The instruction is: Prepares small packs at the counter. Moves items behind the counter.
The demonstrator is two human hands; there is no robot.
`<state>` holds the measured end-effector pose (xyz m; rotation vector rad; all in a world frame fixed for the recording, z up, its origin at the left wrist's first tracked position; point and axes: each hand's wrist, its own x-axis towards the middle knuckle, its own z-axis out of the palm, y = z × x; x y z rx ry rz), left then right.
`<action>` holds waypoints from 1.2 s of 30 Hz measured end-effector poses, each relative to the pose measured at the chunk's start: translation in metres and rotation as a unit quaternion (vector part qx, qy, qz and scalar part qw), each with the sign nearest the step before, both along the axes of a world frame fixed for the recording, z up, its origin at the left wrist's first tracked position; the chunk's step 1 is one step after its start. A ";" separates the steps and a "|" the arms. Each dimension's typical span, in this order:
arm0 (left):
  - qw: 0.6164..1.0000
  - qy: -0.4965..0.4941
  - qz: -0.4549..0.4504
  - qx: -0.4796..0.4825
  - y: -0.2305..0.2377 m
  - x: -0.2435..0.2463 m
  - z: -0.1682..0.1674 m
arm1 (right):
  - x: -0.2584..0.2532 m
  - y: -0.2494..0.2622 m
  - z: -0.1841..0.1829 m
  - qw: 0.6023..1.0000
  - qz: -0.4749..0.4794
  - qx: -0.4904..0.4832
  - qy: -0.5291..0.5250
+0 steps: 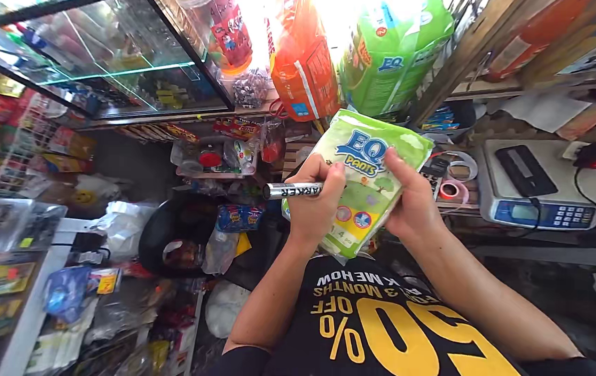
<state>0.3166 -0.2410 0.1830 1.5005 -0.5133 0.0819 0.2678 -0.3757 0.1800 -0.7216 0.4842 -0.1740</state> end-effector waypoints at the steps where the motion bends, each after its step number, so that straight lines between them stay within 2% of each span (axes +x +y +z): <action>1: 1.000 0.001 0.004 0.010 -0.001 -0.001 -0.001 | 0.000 -0.001 0.000 1.000 0.000 0.002 0.000; 9: 0.995 -0.020 0.041 0.084 -0.013 0.006 -0.011 | 0.000 -0.004 -0.004 1.000 -0.001 -0.012 -0.001; 19: 0.998 -0.012 -0.004 0.069 -0.016 0.007 -0.014 | 0.003 -0.011 -0.007 1.000 -0.009 -0.006 0.011; 23: 0.998 0.025 -0.020 0.056 -0.017 0.007 -0.013 | 0.003 -0.014 -0.010 1.000 -0.008 0.000 0.008; 27: 0.996 -0.005 0.008 0.085 -0.023 0.008 -0.013 | 0.005 -0.013 -0.010 1.000 -0.011 -0.007 -0.002; 31: 0.996 -0.033 -0.011 0.082 -0.022 0.006 -0.015 | 0.005 -0.014 -0.010 1.000 -0.011 -0.008 -0.001; 36: 0.997 -0.004 -0.029 0.078 -0.021 0.008 -0.013 | 0.006 -0.016 -0.010 1.000 -0.007 -0.010 0.002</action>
